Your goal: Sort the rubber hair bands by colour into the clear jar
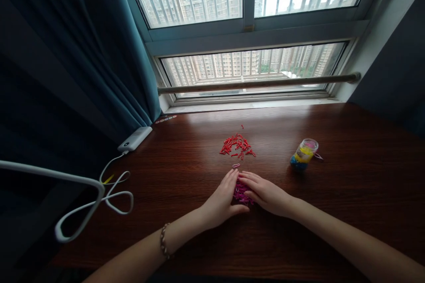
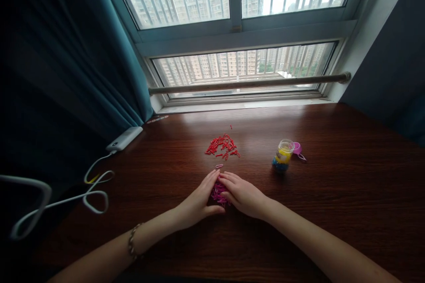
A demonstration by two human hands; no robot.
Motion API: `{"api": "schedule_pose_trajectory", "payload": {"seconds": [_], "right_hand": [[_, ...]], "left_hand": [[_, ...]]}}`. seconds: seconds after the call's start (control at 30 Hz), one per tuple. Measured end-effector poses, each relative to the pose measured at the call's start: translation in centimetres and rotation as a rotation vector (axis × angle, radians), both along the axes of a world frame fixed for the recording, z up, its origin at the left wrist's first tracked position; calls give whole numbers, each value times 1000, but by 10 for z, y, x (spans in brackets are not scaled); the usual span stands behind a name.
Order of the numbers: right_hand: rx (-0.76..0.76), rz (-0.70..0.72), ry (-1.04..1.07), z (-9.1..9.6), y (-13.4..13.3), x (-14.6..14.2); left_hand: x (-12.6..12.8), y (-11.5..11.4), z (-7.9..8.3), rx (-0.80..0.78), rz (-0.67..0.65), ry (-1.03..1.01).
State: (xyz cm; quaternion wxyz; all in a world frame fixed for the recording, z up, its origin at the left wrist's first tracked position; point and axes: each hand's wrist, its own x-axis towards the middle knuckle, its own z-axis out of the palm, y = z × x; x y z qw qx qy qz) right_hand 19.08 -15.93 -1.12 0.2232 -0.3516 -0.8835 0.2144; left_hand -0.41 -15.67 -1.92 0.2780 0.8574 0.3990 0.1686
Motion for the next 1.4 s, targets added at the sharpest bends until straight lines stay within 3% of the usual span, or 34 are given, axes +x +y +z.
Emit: {"api": "schedule_pose_trajectory", "payload": {"seconds": [0.07,0.13,0.2,0.27,0.3,0.37,0.5,0.63,0.77,0.87,1.07,1.27,1.4], "right_hand": [[9,-6,66,6,-14,15],[104,-109,146,11,-31,36],[304,-359,278,13,-43,59],[477,-735,420,11,-44,82],[491,-874,463,10,-41,92],[425,-968,509,6,-27,107],[214,-925,505,-3,4,116],[84,-889,463,-9,18,110],[60,-782,504,-11,20,98],[35,-647,489,-8,19,86],[93,-472,381,3,12,70],[149,-425,335,0,4,70],[152,-394,334,-1,1,69]], "left_hand": [[7,-1,1,1,-27,-30],[9,-1,2,-1,-49,-53],[9,-1,4,-1,-79,-71],[9,1,7,5,-133,-76],[10,2,8,14,-161,-76],[11,3,10,44,-193,-85],[12,6,15,94,-205,-127],[7,16,19,157,-267,-124],[-1,38,18,230,-110,-83],[-4,50,14,165,-7,-28],[-10,45,19,31,-93,-24],[-14,40,37,-8,-176,-3],[-11,45,38,-13,-217,43]]}}
